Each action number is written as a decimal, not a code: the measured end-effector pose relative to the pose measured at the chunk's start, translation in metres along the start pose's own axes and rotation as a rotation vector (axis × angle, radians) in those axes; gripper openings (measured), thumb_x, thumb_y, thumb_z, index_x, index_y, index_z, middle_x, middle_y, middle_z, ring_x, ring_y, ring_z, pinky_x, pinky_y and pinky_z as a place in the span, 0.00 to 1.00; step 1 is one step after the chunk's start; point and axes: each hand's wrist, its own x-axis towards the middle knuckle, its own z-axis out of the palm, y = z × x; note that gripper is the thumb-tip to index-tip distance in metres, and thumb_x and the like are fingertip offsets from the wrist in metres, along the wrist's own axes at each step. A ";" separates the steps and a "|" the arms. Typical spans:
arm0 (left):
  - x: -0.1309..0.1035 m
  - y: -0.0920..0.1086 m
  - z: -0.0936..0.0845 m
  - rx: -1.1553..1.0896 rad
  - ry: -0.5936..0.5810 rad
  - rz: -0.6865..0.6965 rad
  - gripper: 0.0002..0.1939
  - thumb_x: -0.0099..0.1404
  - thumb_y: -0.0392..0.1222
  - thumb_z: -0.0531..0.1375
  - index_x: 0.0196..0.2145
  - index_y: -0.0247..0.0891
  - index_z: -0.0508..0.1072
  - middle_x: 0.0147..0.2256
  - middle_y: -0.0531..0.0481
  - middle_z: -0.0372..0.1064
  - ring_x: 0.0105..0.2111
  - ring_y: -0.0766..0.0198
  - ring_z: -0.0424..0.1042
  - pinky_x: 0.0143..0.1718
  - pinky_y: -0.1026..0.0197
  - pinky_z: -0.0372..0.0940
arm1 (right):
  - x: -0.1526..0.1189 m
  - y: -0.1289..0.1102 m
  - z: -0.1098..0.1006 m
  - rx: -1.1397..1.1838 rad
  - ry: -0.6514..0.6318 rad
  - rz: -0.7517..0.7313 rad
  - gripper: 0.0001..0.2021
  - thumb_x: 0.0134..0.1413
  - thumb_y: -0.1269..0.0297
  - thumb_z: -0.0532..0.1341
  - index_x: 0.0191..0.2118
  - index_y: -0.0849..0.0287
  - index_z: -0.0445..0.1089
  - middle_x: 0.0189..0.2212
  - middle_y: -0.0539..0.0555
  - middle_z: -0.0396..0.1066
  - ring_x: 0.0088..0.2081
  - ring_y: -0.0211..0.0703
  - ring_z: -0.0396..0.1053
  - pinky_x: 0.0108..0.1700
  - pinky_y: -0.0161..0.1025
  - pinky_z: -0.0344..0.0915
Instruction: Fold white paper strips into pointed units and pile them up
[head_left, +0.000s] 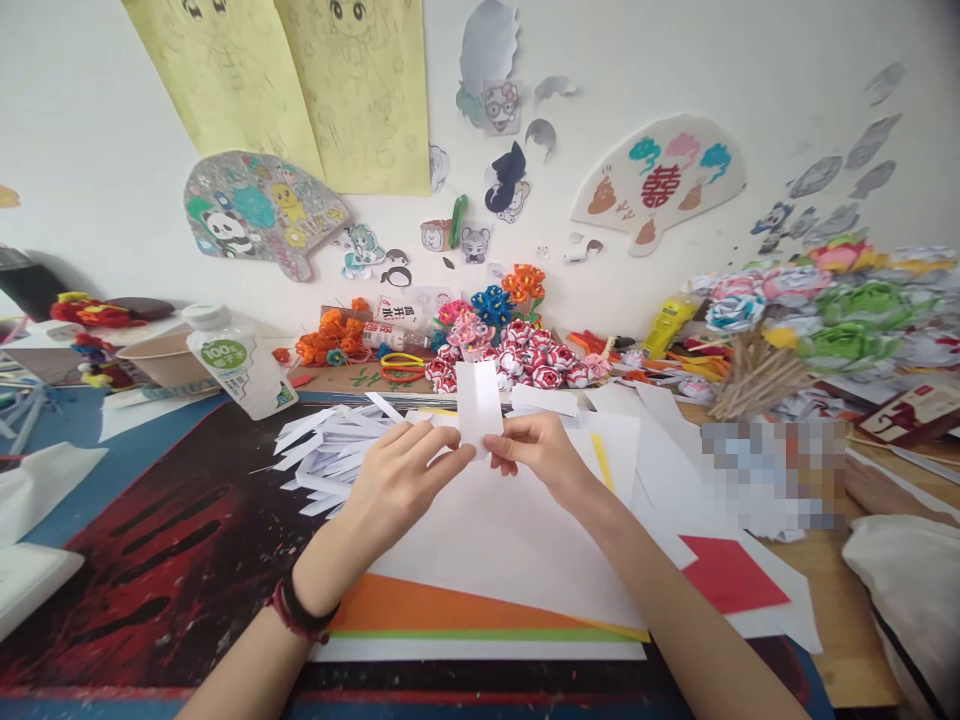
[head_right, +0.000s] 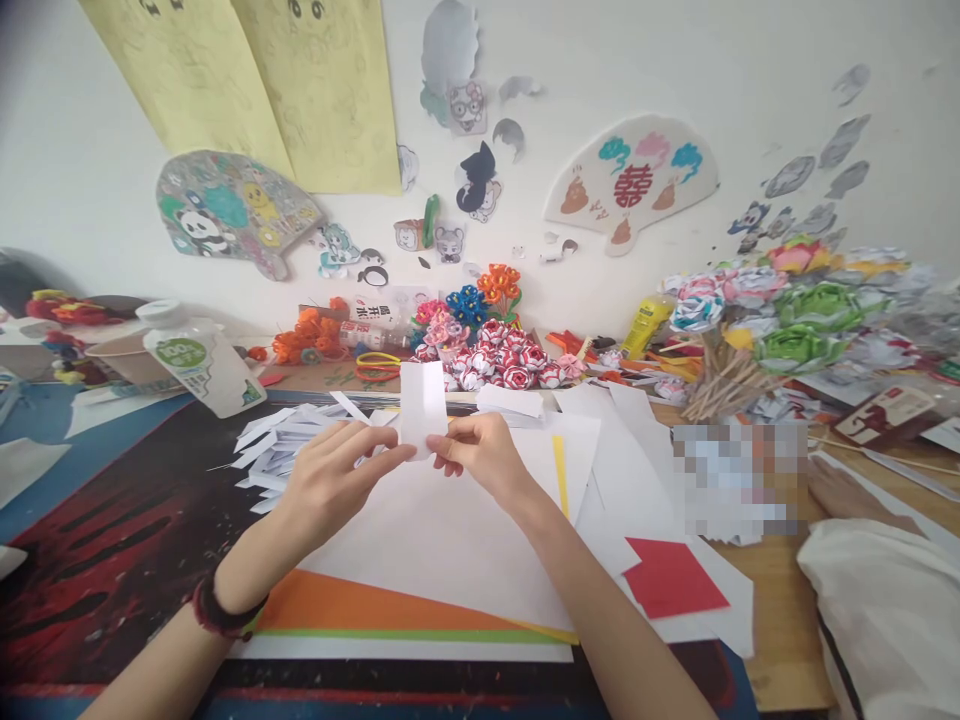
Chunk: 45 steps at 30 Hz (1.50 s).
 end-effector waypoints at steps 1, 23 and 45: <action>0.000 0.000 0.000 -0.004 0.001 0.000 0.16 0.69 0.29 0.49 0.43 0.43 0.72 0.37 0.47 0.71 0.31 0.63 0.65 0.33 0.59 0.53 | 0.000 0.001 0.000 -0.004 -0.002 -0.005 0.17 0.47 0.51 0.67 0.22 0.62 0.74 0.20 0.53 0.71 0.21 0.37 0.64 0.25 0.36 0.62; 0.013 0.024 0.013 -0.770 0.186 -0.828 0.09 0.65 0.46 0.59 0.34 0.37 0.73 0.32 0.51 0.70 0.30 0.66 0.65 0.31 0.64 0.60 | -0.004 0.001 0.024 0.239 -0.001 -0.062 0.12 0.46 0.61 0.70 0.38 0.61 0.79 0.31 0.55 0.78 0.33 0.45 0.76 0.39 0.43 0.74; 0.013 0.031 0.011 -0.538 0.207 -0.730 0.09 0.66 0.42 0.58 0.29 0.38 0.73 0.27 0.53 0.68 0.26 0.67 0.60 0.30 0.63 0.56 | -0.005 -0.005 0.026 0.215 0.100 0.044 0.09 0.42 0.66 0.69 0.32 0.66 0.77 0.26 0.55 0.76 0.26 0.41 0.74 0.31 0.38 0.72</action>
